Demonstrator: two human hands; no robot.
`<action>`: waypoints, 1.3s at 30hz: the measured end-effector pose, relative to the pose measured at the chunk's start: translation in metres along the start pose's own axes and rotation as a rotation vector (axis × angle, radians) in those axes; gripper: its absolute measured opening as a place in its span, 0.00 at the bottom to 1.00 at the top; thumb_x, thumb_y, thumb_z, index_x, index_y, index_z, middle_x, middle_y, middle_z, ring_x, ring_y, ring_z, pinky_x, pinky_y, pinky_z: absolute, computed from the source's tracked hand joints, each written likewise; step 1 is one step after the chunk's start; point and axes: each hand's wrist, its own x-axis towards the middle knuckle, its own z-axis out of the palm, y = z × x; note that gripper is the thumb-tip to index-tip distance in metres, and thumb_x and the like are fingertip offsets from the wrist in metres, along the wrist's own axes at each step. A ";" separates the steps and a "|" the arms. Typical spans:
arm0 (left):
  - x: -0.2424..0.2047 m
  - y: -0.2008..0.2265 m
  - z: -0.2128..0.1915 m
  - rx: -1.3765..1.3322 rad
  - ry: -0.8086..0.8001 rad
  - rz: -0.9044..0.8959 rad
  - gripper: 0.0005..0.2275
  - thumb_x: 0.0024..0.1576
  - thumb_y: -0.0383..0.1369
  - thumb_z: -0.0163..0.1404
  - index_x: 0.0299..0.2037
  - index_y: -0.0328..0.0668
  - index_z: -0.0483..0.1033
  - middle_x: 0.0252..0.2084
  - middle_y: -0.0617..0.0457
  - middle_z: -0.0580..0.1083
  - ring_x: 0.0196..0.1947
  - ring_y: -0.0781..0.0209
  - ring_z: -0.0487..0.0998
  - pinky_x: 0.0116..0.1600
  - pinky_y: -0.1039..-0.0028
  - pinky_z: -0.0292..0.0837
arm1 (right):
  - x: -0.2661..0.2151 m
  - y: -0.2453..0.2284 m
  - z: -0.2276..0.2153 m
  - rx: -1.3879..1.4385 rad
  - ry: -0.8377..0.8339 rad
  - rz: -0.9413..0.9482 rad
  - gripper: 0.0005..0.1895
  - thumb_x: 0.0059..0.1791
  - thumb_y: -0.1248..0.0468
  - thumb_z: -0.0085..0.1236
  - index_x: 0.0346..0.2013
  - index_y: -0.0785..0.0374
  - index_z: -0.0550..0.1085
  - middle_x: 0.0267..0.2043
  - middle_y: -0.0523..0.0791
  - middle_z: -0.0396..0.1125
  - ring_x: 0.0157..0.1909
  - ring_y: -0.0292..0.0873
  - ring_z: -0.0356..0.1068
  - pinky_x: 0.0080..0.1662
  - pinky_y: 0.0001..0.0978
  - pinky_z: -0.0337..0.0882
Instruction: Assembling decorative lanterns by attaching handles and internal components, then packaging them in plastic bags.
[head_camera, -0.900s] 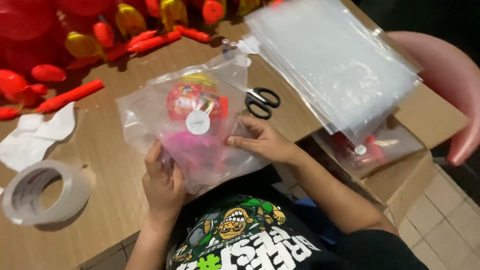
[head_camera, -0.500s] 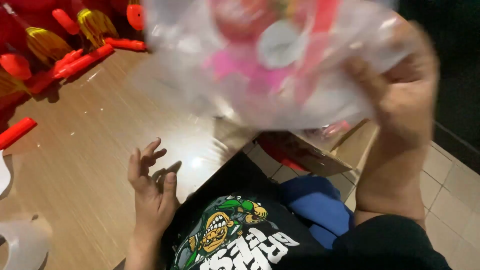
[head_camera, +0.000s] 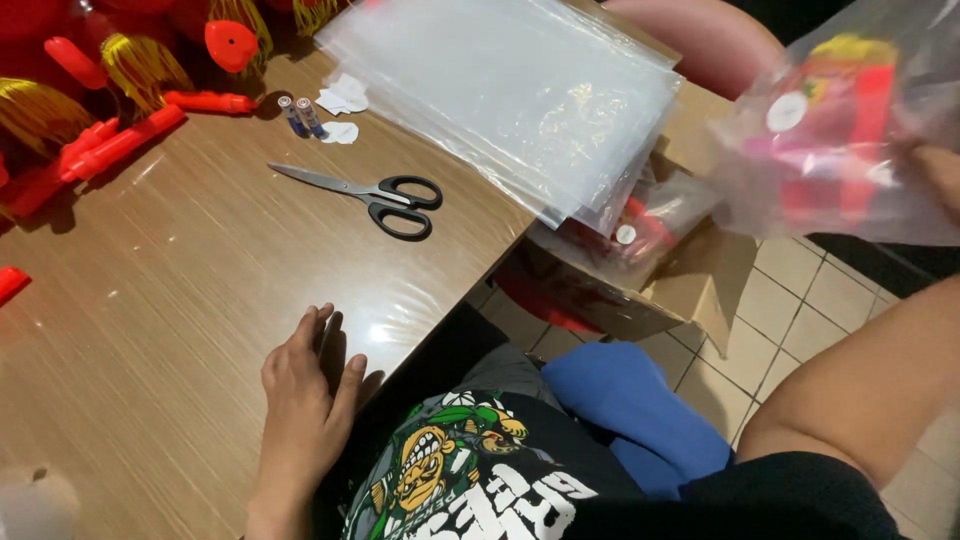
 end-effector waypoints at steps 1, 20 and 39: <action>0.000 0.001 0.000 0.001 0.002 -0.001 0.30 0.63 0.44 0.41 0.71 0.34 0.50 0.70 0.41 0.64 0.64 0.40 0.65 0.69 0.48 0.49 | 0.007 -0.035 0.037 0.012 -0.045 0.041 0.14 0.58 0.68 0.64 0.53 0.64 0.68 0.46 0.49 0.65 0.45 0.43 0.64 0.43 0.35 0.64; -0.001 0.003 -0.001 0.001 -0.030 -0.040 0.29 0.62 0.44 0.43 0.70 0.36 0.53 0.71 0.46 0.63 0.64 0.43 0.63 0.70 0.52 0.48 | 0.003 -0.176 0.141 0.482 -0.728 0.561 0.17 0.51 0.72 0.54 0.55 0.63 0.68 0.49 0.53 0.68 0.46 0.49 0.69 0.46 0.39 0.69; -0.003 -0.003 -0.033 -0.117 -0.270 -0.210 0.34 0.59 0.42 0.50 0.71 0.32 0.49 0.73 0.38 0.55 0.73 0.45 0.54 0.72 0.58 0.48 | 0.052 -0.287 0.150 -0.278 -0.287 0.445 0.10 0.58 0.64 0.49 0.54 0.61 0.72 0.57 0.55 0.68 0.55 0.57 0.68 0.51 0.54 0.65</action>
